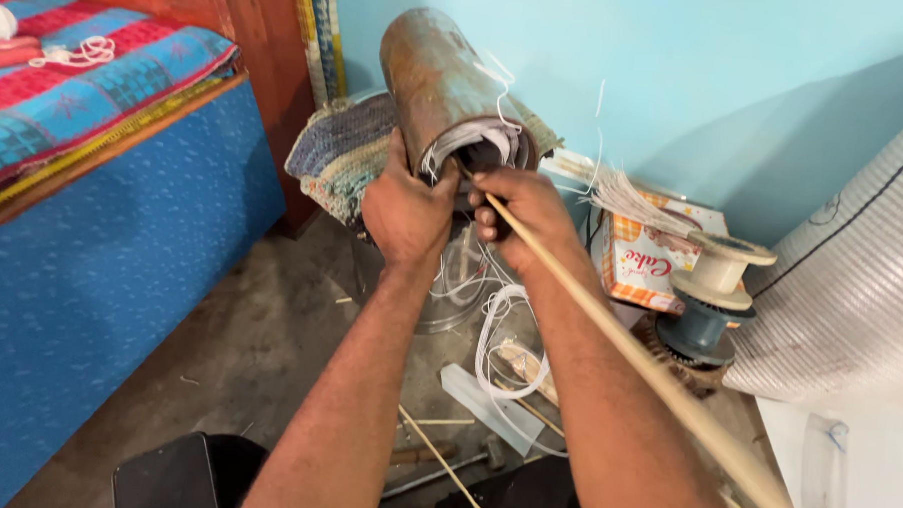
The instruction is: The person sits on the floor holding a metal cylinder filled with rolled white material and threads white string through it. They use a long wooden stick to push the string deep into the tube, pull the string through the opening, and repeatedly adjust the cylinder and string while working on their lap.
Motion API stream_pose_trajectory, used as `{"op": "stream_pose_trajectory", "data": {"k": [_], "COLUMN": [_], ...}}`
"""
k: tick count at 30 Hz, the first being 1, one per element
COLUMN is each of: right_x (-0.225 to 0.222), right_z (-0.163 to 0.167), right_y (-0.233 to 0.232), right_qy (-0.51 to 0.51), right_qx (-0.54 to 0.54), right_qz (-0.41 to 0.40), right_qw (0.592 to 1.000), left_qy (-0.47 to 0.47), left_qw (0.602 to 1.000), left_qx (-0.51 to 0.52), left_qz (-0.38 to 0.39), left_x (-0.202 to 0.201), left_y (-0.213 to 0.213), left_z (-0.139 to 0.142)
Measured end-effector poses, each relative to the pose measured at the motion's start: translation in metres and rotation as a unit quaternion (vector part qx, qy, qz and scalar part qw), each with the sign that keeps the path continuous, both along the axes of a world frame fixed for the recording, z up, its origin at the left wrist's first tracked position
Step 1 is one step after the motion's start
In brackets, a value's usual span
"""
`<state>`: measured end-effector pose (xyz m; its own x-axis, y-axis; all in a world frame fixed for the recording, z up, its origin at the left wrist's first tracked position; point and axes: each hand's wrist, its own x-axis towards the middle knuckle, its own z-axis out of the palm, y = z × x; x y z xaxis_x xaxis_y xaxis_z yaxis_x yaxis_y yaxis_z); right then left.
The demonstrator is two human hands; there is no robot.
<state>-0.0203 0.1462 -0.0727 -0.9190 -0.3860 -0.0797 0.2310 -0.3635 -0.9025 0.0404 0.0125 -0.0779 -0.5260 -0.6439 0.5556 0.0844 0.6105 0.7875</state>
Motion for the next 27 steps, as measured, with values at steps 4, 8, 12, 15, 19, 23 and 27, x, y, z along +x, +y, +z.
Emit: {"op": "stream_pose_trajectory", "data": {"k": [4,8,12,15,19,23,27], "right_x": [-0.015,-0.021,-0.018,-0.014,-0.010,-0.010,-0.014], "right_z": [-0.007,-0.012,-0.013,-0.014,-0.010,-0.003,0.001], "right_y": [-0.007,-0.015,-0.022,-0.030,-0.038,-0.041,-0.039], "right_qy": [-0.093,-0.120,-0.140,-0.142,-0.151,-0.193,-0.170], "right_qx": [-0.124,-0.214,-0.301,-0.327,-0.303,-0.319,-0.323], "right_qz": [0.051,0.054,0.037,-0.003,-0.054,-0.076,-0.059], "right_qw": [0.987,0.968,0.942,0.934,0.940,0.925,0.929], "left_qy": [-0.020,-0.028,-0.009,-0.025,-0.067,-0.027,-0.026], "left_qw": [1.000,0.999,1.000,1.000,0.997,0.999,0.999], "left_qx": [0.010,0.018,0.001,0.007,0.022,0.021,0.021], "left_qz": [0.014,0.000,0.004,-0.014,-0.023,-0.023,-0.020], "left_x": [0.002,0.004,0.004,0.005,0.007,0.008,0.008], "left_y": [0.001,0.001,0.000,-0.002,-0.005,-0.005,-0.006], "left_z": [0.008,0.008,0.006,0.007,0.008,0.007,0.005]}}
